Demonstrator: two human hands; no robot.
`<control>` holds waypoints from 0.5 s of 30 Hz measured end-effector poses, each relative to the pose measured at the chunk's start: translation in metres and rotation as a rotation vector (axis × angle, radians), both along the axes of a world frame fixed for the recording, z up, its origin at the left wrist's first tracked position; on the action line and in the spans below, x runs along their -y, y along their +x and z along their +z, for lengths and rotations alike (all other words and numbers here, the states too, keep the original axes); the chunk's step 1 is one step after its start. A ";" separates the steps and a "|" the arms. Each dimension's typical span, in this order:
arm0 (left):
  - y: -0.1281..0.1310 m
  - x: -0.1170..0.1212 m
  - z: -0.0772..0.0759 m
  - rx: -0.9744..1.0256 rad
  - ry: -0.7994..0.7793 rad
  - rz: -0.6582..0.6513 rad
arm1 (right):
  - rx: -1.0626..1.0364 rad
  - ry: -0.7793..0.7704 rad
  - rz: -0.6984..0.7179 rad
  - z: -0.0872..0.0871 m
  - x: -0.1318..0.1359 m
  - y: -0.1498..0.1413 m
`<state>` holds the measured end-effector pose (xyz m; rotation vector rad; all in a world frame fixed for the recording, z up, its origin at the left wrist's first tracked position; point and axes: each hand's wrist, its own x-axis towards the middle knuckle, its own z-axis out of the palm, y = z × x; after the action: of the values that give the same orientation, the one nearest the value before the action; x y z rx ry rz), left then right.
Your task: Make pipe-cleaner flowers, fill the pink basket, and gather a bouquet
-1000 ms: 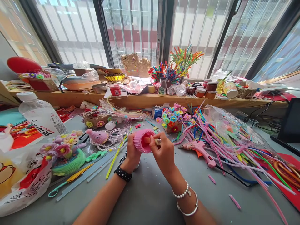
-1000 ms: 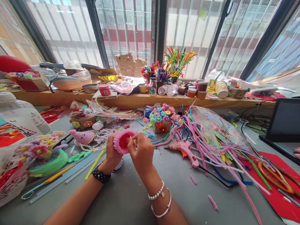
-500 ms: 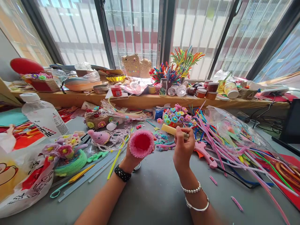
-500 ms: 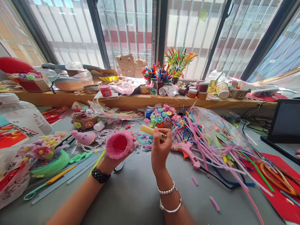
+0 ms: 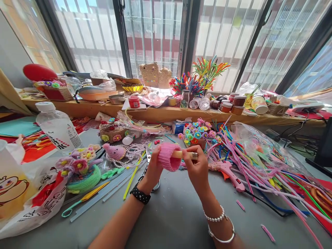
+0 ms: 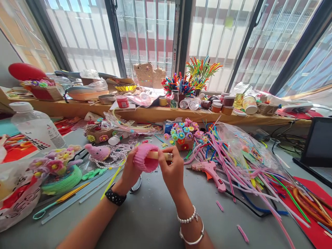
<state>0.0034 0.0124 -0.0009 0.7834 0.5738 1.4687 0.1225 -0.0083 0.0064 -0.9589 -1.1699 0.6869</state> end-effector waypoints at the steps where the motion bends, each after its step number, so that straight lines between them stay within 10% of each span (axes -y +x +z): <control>1: 0.000 0.000 0.000 -0.052 0.038 0.012 | -0.018 -0.041 0.066 -0.002 -0.001 -0.003; 8: -0.003 0.012 0.009 -0.471 0.310 0.280 | -0.614 -0.332 0.510 -0.027 -0.020 -0.012; 15: -0.003 0.020 0.003 -0.909 0.632 0.455 | -0.816 -0.517 0.590 -0.039 -0.017 -0.019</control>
<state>0.0005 -0.0077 0.0023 1.9628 1.0247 1.6844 0.1040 0.0087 -0.0323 -0.6116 -0.5202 1.7251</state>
